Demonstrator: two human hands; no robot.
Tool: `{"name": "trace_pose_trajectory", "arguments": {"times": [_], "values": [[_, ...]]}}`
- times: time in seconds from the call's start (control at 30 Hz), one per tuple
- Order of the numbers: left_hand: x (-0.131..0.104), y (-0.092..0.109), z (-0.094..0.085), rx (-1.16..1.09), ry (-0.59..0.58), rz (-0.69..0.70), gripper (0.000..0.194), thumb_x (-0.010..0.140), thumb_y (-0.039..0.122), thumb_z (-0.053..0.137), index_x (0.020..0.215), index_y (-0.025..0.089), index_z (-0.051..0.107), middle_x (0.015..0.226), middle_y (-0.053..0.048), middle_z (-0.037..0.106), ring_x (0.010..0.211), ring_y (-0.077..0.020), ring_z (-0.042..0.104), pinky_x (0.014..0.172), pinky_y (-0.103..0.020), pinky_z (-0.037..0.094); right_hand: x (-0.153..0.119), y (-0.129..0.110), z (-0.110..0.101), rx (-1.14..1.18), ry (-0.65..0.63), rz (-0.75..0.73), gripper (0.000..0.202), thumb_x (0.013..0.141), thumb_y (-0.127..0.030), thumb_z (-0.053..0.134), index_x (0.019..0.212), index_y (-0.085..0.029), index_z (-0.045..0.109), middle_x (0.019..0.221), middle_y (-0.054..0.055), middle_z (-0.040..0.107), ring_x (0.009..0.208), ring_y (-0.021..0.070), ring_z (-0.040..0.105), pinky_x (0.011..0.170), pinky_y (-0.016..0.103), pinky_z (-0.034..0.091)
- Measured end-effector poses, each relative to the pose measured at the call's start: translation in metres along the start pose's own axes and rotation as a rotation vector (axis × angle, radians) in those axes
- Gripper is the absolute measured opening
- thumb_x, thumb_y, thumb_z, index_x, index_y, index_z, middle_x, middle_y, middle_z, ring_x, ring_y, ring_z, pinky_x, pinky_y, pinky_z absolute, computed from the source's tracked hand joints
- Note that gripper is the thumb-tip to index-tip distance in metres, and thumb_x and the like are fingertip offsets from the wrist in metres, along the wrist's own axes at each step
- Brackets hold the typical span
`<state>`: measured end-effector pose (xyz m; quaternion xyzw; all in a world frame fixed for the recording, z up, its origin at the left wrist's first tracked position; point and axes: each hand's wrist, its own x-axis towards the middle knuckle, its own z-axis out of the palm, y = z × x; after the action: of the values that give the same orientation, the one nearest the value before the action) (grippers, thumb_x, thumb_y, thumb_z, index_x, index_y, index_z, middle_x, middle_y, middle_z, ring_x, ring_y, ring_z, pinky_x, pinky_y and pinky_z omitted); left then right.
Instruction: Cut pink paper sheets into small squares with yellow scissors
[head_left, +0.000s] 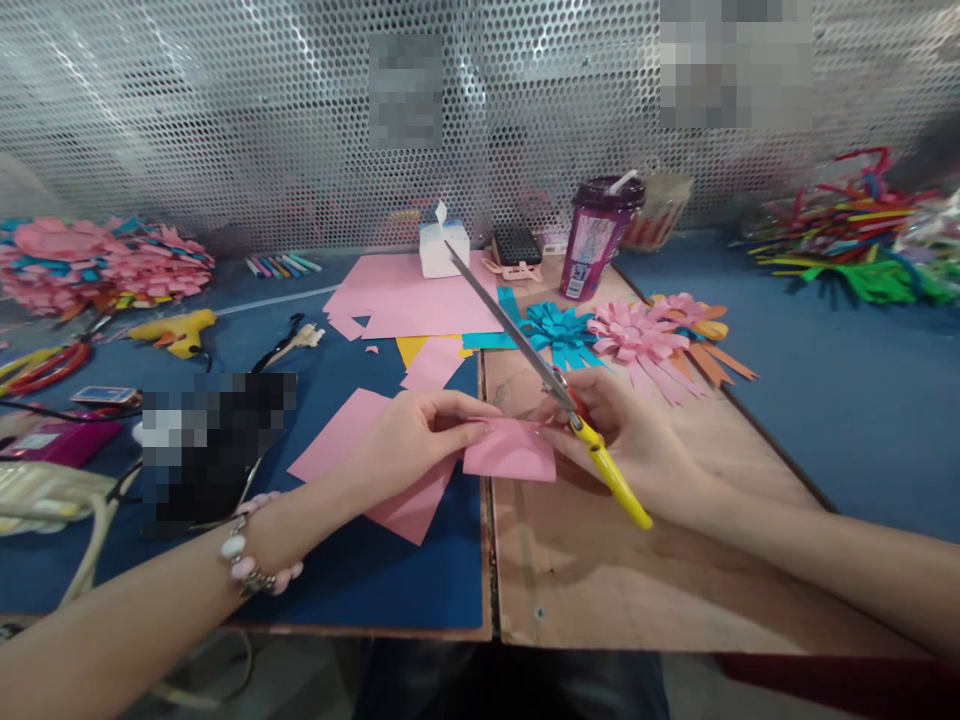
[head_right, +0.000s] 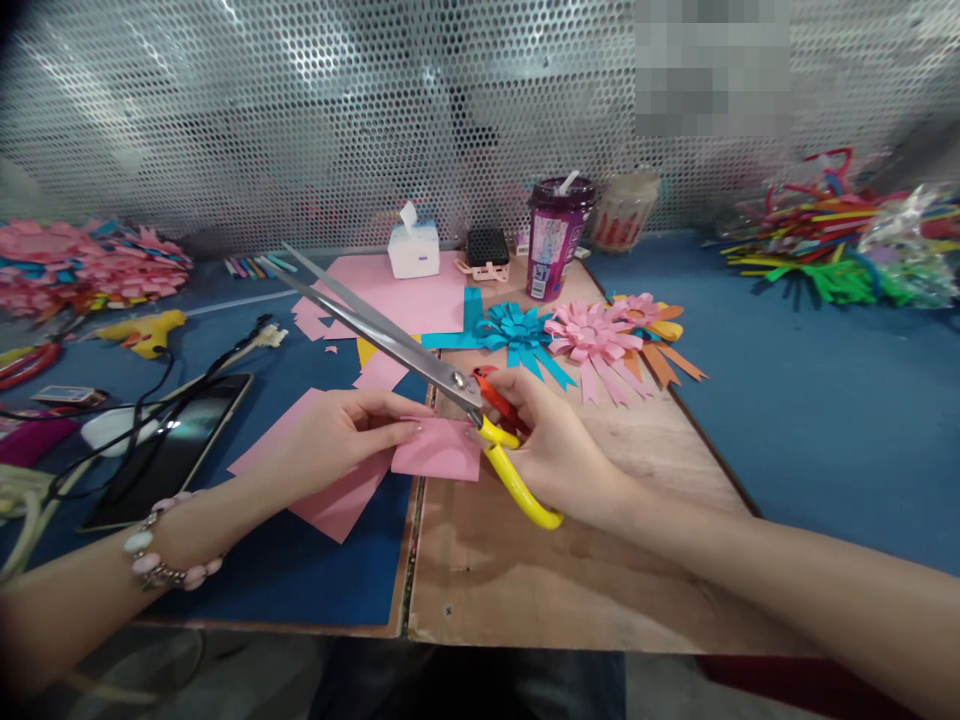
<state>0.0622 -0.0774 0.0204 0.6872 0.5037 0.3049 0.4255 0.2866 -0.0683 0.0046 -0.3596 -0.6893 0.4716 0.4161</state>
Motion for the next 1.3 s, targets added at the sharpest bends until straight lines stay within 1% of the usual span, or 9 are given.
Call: {"name": "trace_pose_trajectory", "arguments": {"times": [0.27, 0.37, 0.5, 0.6, 0.8, 0.93, 1.1, 1.2, 1.3], "values": [[0.001, -0.001, 0.0, -0.054, 0.005, -0.034, 0.019, 0.081, 0.027, 0.065, 0.097, 0.019, 0.072, 0.103, -0.003, 0.074, 0.094, -0.017, 0.067, 0.087, -0.027, 0.052, 0.0, 0.003, -0.001, -0.021, 0.027, -0.021, 0.036, 0.073, -0.035, 0.077, 0.095, -0.024, 0.05, 0.084, 0.001, 0.06, 0.076, 0.0175, 0.061, 0.068, 0.032, 0.053], [0.001, -0.001, 0.0, -0.064, 0.006, -0.035, 0.02, 0.081, 0.028, 0.065, 0.097, 0.019, 0.073, 0.102, -0.003, 0.074, 0.094, -0.0179, 0.068, 0.088, -0.029, 0.052, -0.001, 0.004, 0.0, -0.026, 0.028, 0.001, 0.037, 0.073, -0.036, 0.077, 0.095, -0.025, 0.05, 0.084, 0.001, 0.061, 0.075, 0.0176, 0.061, 0.067, 0.032, 0.054], [0.001, -0.001, -0.001, -0.041, 0.011, -0.044, 0.02, 0.081, 0.03, 0.065, 0.097, 0.02, 0.073, 0.103, -0.003, 0.074, 0.096, -0.0194, 0.068, 0.089, -0.032, 0.052, -0.001, 0.005, 0.0, -0.033, 0.035, -0.037, 0.036, 0.074, -0.035, 0.076, 0.096, -0.025, 0.05, 0.086, 0.002, 0.062, 0.078, 0.0185, 0.062, 0.069, 0.033, 0.054], [0.001, -0.001, -0.002, -0.044, 0.009, -0.046, 0.02, 0.081, 0.03, 0.065, 0.097, 0.02, 0.073, 0.103, -0.003, 0.074, 0.096, -0.0191, 0.068, 0.09, -0.031, 0.051, 0.0, 0.005, 0.0, -0.04, 0.041, -0.048, 0.035, 0.074, -0.034, 0.076, 0.095, -0.025, 0.05, 0.087, 0.002, 0.062, 0.079, 0.019, 0.062, 0.07, 0.033, 0.055], [0.001, -0.003, -0.002, -0.056, -0.008, -0.047, 0.02, 0.081, 0.03, 0.066, 0.097, 0.02, 0.073, 0.102, -0.002, 0.074, 0.096, -0.0187, 0.068, 0.088, -0.029, 0.051, -0.002, 0.009, 0.0, -0.041, 0.022, -0.055, 0.03, 0.077, -0.023, 0.071, 0.098, -0.025, 0.049, 0.086, 0.0, 0.061, 0.077, 0.0165, 0.061, 0.069, 0.032, 0.054], [0.001, -0.005, -0.002, -0.049, 0.002, -0.051, 0.021, 0.08, 0.033, 0.067, 0.096, 0.02, 0.074, 0.102, -0.003, 0.074, 0.095, -0.019, 0.068, 0.089, -0.03, 0.051, -0.002, 0.011, 0.0, -0.027, 0.016, -0.031, 0.032, 0.076, -0.019, 0.071, 0.099, -0.025, 0.05, 0.087, 0.001, 0.061, 0.078, 0.0167, 0.062, 0.073, 0.033, 0.054], [0.002, -0.003, -0.001, -0.064, -0.005, -0.052, 0.019, 0.079, 0.03, 0.067, 0.095, 0.02, 0.074, 0.1, -0.003, 0.075, 0.094, -0.0191, 0.068, 0.087, -0.03, 0.052, -0.003, 0.009, 0.0, -0.009, 0.006, -0.028, 0.034, 0.075, -0.014, 0.068, 0.101, -0.025, 0.049, 0.089, 0.001, 0.061, 0.08, 0.0163, 0.063, 0.075, 0.032, 0.054], [0.001, 0.0, -0.002, -0.015, -0.005, -0.05, 0.019, 0.08, 0.031, 0.066, 0.094, 0.021, 0.075, 0.1, -0.002, 0.075, 0.092, -0.0192, 0.068, 0.084, -0.029, 0.052, -0.002, 0.009, 0.001, -0.006, 0.008, -0.024, 0.033, 0.075, -0.013, 0.068, 0.099, -0.025, 0.049, 0.087, 0.0, 0.06, 0.078, 0.0154, 0.062, 0.074, 0.031, 0.053], [0.001, 0.0, -0.002, 0.074, 0.028, -0.064, 0.019, 0.08, 0.032, 0.065, 0.093, 0.023, 0.075, 0.098, -0.001, 0.075, 0.088, -0.0196, 0.068, 0.079, -0.029, 0.052, -0.002, 0.011, 0.001, 0.01, -0.007, -0.021, 0.036, 0.074, -0.009, 0.066, 0.101, -0.025, 0.048, 0.09, 0.0, 0.059, 0.081, 0.0155, 0.062, 0.075, 0.031, 0.052]]}}
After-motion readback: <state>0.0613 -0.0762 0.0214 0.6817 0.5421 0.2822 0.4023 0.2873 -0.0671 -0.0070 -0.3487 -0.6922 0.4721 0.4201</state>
